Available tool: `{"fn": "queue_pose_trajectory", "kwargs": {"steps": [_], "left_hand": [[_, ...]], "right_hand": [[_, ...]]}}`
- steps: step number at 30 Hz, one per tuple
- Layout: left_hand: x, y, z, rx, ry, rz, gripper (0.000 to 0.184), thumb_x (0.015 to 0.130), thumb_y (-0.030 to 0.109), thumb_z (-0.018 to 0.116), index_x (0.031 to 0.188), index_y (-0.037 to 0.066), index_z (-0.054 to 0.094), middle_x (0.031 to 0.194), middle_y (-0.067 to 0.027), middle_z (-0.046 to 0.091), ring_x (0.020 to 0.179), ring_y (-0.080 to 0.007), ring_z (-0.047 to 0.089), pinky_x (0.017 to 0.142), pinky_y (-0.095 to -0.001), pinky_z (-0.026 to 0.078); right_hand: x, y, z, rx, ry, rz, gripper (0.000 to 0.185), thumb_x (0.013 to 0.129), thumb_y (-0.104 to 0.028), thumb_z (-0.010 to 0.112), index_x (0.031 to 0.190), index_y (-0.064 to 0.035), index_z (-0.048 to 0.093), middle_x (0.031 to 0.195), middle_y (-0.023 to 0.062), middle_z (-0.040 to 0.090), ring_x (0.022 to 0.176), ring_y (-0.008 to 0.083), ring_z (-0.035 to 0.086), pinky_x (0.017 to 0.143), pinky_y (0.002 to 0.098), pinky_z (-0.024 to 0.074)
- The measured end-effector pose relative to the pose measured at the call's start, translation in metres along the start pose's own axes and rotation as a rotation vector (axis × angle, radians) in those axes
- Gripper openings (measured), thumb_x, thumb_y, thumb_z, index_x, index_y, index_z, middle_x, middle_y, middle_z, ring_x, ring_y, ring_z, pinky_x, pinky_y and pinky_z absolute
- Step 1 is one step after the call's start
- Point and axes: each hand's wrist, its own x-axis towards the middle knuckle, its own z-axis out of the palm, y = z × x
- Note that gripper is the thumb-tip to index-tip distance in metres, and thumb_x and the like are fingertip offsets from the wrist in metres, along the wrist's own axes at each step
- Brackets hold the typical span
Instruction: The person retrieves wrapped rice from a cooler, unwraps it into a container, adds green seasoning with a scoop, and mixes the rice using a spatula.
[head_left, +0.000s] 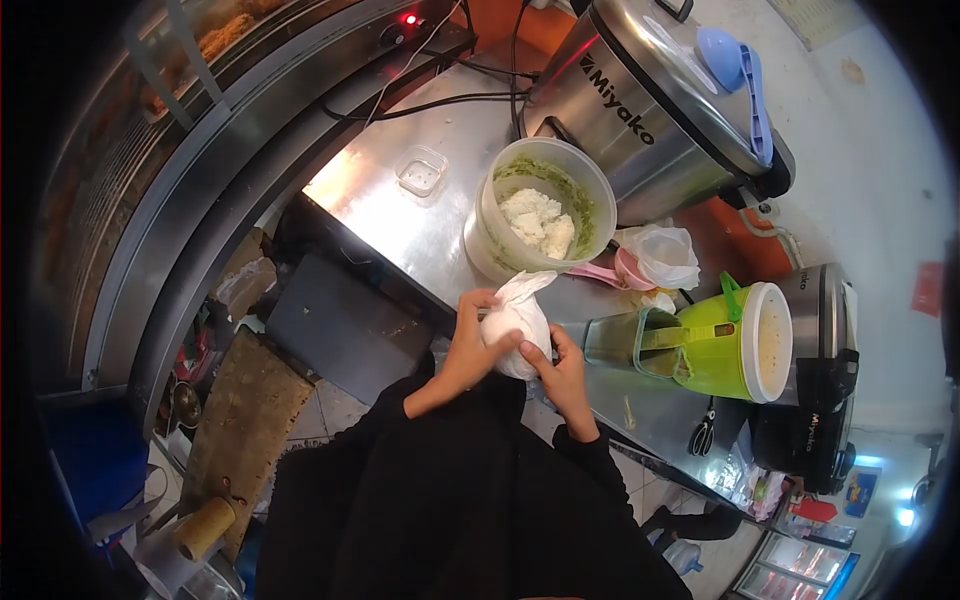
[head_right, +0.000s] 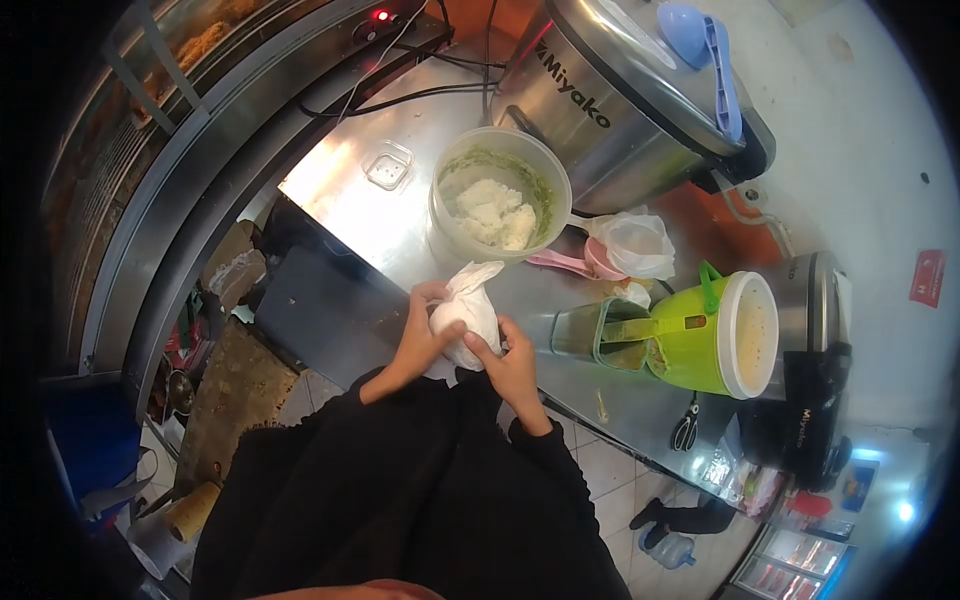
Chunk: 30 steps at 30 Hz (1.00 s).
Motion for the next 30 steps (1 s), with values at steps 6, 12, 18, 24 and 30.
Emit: {"fn": "queue_pose_trajectory", "kwargs": {"steps": [6, 12, 18, 24, 30], "left_hand": [[0.006, 0.018, -0.010, 0.023, -0.061, 0.065, 0.014, 0.071, 0.008, 0.051, 0.083, 0.001, 0.050, 0.097, -0.0141, 0.045, 0.087, -0.0206, 0.047, 0.072, -0.0277, 0.039], [0.010, 0.031, -0.013, 0.076, -0.063, 0.074, 0.013, 0.072, 0.009, 0.052, 0.081, -0.001, 0.051, 0.086, -0.0104, 0.051, 0.075, -0.0185, 0.053, 0.064, -0.0265, 0.043], [0.018, 0.031, -0.018, 0.012, -0.173, -0.055, 0.012, 0.073, 0.010, 0.052, 0.080, -0.001, 0.049, 0.078, -0.0098, 0.049, 0.073, -0.0191, 0.052, 0.063, -0.0269, 0.043], [0.017, 0.030, -0.014, 0.095, -0.147, -0.055, 0.014, 0.078, 0.012, 0.046, 0.082, -0.001, 0.045, 0.074, -0.0077, 0.047, 0.067, -0.0153, 0.049, 0.058, -0.0258, 0.041], [0.018, 0.016, -0.017, -0.221, -0.082, -0.145, 0.020, 0.083, 0.020, 0.039, 0.083, 0.001, 0.044, 0.075, -0.0006, 0.045, 0.073, -0.0072, 0.040, 0.068, -0.0222, 0.035]], "right_hand": [[0.000, -0.011, -0.002, -0.157, 0.122, -0.159, 0.034, 0.064, -0.023, 0.063, 0.082, 0.0034, 0.051, 0.073, 0.0078, 0.050, 0.064, 0.0127, 0.046, 0.058, 0.0225, 0.0366], [-0.002, -0.028, -0.008, -0.267, 0.095, -0.172, 0.031, 0.064, -0.019, 0.063, 0.083, 0.0021, 0.052, 0.074, 0.0061, 0.050, 0.067, 0.0113, 0.046, 0.060, 0.0224, 0.0364], [0.000, -0.033, -0.005, -0.290, 0.109, -0.229, 0.031, 0.062, -0.018, 0.065, 0.081, 0.0025, 0.052, 0.069, 0.0064, 0.047, 0.063, 0.0126, 0.044, 0.058, 0.0229, 0.0352], [0.003, -0.031, -0.008, -0.323, 0.110, -0.233, 0.033, 0.062, -0.023, 0.065, 0.077, 0.0028, 0.052, 0.067, 0.0078, 0.047, 0.059, 0.0137, 0.045, 0.053, 0.0243, 0.0358], [0.009, -0.018, -0.015, 0.062, 0.097, -0.131, 0.033, 0.066, -0.022, 0.062, 0.087, 0.0008, 0.051, 0.075, 0.0033, 0.050, 0.064, 0.0108, 0.046, 0.057, 0.0231, 0.0367]]}}
